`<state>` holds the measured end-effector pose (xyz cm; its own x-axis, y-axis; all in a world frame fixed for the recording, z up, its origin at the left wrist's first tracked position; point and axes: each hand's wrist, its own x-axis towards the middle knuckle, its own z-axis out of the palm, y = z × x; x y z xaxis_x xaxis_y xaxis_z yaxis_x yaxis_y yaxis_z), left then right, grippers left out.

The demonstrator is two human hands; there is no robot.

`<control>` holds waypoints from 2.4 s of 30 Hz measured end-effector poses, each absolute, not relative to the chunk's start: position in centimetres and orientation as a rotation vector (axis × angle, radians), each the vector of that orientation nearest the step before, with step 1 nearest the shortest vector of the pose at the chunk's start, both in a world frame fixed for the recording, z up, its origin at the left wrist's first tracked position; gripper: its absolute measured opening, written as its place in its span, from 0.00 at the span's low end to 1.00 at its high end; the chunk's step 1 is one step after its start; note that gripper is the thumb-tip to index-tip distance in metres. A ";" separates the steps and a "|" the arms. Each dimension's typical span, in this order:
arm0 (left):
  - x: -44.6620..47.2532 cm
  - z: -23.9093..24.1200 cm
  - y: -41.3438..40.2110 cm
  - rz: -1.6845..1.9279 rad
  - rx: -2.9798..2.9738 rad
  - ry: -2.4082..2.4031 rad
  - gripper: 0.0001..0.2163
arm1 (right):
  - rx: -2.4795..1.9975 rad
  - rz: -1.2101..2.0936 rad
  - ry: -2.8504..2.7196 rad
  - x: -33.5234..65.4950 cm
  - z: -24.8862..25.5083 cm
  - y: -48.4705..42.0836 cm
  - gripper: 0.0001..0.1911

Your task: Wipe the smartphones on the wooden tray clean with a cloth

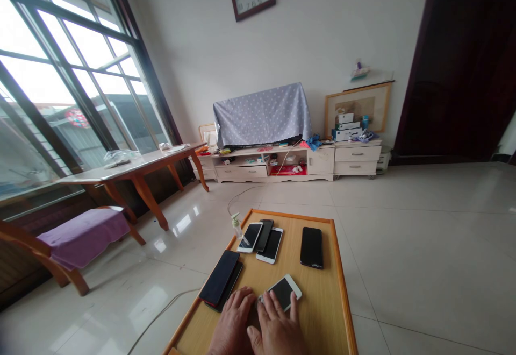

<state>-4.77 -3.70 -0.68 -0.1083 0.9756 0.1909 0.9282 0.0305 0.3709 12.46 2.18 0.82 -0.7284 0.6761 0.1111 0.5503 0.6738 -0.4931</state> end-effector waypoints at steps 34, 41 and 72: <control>-4.6 -2.5 -2.3 0.492 2.117 2.252 0.29 | -0.901 0.679 -2.592 15.5 1.7 1.8 0.24; -4.6 -3.7 -2.0 0.776 2.272 2.299 0.27 | -1.243 0.492 -2.396 18.0 3.1 4.4 0.25; -5.1 -6.1 -1.4 0.910 2.286 2.348 0.28 | -1.298 0.562 -2.371 19.2 4.0 4.5 0.24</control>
